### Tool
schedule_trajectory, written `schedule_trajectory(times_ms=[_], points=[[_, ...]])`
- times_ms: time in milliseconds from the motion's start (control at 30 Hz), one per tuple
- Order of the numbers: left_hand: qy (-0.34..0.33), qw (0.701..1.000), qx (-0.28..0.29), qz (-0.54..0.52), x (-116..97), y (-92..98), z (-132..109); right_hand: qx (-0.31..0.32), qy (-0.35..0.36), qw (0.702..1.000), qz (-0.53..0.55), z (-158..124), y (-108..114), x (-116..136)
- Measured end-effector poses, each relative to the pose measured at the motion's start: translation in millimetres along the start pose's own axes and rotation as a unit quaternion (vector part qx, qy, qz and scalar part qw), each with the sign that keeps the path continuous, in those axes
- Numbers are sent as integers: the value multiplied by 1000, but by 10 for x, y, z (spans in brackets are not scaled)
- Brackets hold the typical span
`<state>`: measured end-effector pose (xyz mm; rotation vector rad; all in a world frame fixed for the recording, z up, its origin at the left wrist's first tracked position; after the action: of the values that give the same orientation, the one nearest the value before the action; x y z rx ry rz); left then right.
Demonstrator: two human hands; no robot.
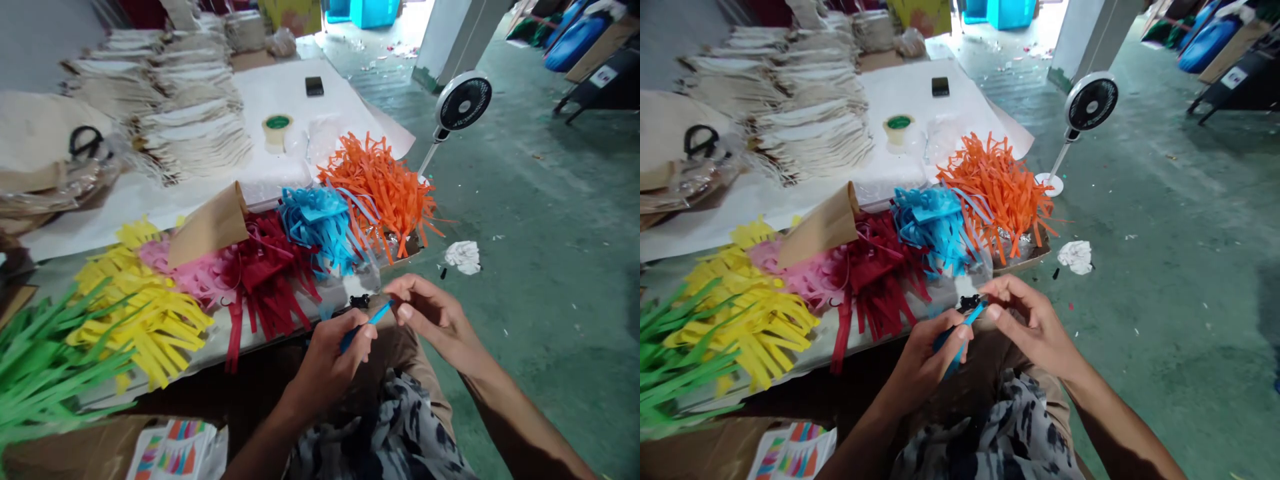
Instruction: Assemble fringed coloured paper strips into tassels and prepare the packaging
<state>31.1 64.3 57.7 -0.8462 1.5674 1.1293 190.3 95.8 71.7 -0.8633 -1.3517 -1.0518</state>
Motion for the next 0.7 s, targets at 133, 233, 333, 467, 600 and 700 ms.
schedule_trajectory(times_ms=[133,233,333,467,600,700], points=[[-8,1000,-5,-3,7,-23,39,70,-23,997,31,35,-156,-26],[35,999,7,22,142,-70,59,23,-36,998,51,205,58,-51],[89,995,10,31,333,-91,52,-132,-1,991,21,534,626,59],[79,996,-6,44,362,-61,57,-306,224,920,-94,863,1223,570],[59,996,17,68,242,-69,54,-190,319,867,-332,1048,1024,619],[46,995,15,89,199,-25,34,-33,294,832,-470,1044,746,174]])
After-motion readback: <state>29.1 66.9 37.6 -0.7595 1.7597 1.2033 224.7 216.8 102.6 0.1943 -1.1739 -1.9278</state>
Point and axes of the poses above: each hand's wrist, its own z-axis towards the middle knuckle, its own y-axis out of the back of the hand, x = y × z, the point moved 8 cm from there along z, towards the middle knuckle, and after that the axes turned 4 degrees about z, right-handed, at the moved point
